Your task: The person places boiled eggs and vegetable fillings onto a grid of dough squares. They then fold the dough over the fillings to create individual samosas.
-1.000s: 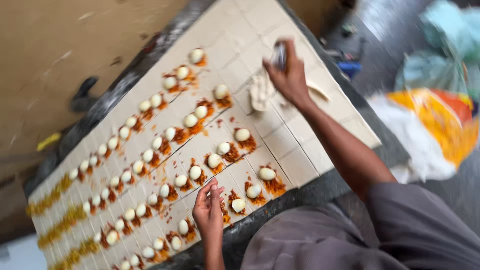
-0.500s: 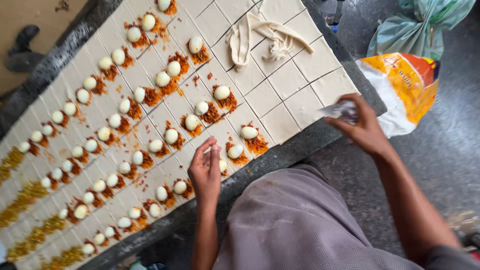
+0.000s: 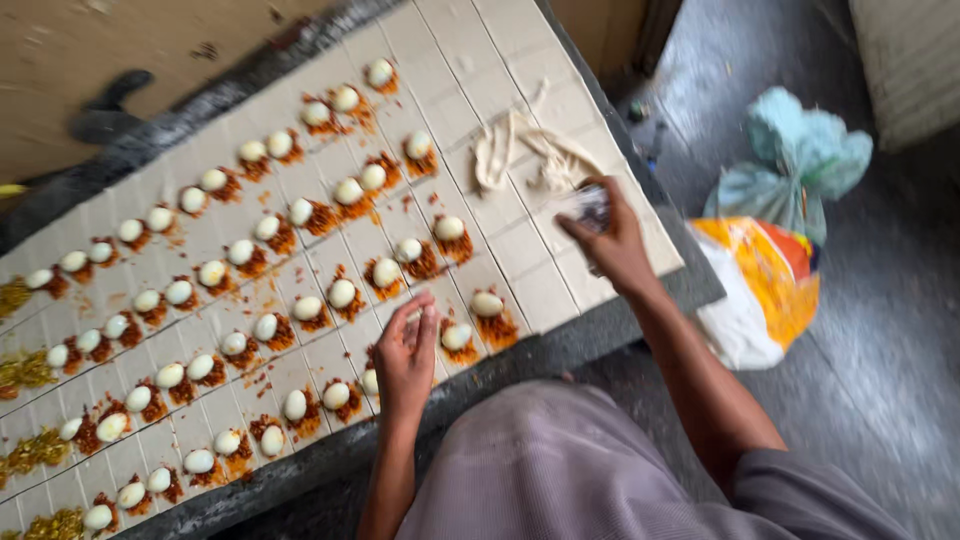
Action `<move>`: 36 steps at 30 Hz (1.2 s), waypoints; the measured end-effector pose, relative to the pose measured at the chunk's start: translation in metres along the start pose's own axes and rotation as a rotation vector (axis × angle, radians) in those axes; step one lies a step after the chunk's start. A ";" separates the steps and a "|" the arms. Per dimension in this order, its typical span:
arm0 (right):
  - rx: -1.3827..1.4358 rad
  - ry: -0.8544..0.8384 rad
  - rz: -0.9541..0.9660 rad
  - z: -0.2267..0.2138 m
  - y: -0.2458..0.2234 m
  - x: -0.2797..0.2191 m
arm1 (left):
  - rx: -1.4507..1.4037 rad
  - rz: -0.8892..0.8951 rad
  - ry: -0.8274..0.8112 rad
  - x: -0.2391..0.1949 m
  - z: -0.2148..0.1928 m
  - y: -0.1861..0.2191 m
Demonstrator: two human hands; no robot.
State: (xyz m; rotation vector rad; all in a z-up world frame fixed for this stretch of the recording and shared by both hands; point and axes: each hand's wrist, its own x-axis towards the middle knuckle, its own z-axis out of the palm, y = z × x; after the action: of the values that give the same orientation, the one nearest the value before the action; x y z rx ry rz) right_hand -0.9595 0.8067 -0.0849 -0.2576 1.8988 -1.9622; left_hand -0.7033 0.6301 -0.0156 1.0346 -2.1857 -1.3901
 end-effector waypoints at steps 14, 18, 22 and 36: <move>0.474 0.100 -0.394 0.100 -0.097 0.125 | 0.007 -0.052 0.225 -0.019 -0.037 -0.029; 0.053 -0.241 -0.356 0.110 -0.053 0.115 | 0.001 -0.037 0.244 -0.026 -0.038 -0.042; 0.432 0.123 0.028 0.046 -0.001 0.132 | -0.007 -0.142 0.262 -0.024 -0.047 -0.054; -0.146 0.242 -0.073 -0.107 0.016 0.022 | 0.316 -0.168 0.073 -0.008 -0.064 -0.025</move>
State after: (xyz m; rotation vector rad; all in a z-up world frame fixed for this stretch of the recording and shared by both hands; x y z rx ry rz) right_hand -1.0196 0.8958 -0.1104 -0.1356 2.2199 -1.9795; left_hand -0.6478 0.5896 -0.0078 1.3840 -2.3590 -1.0708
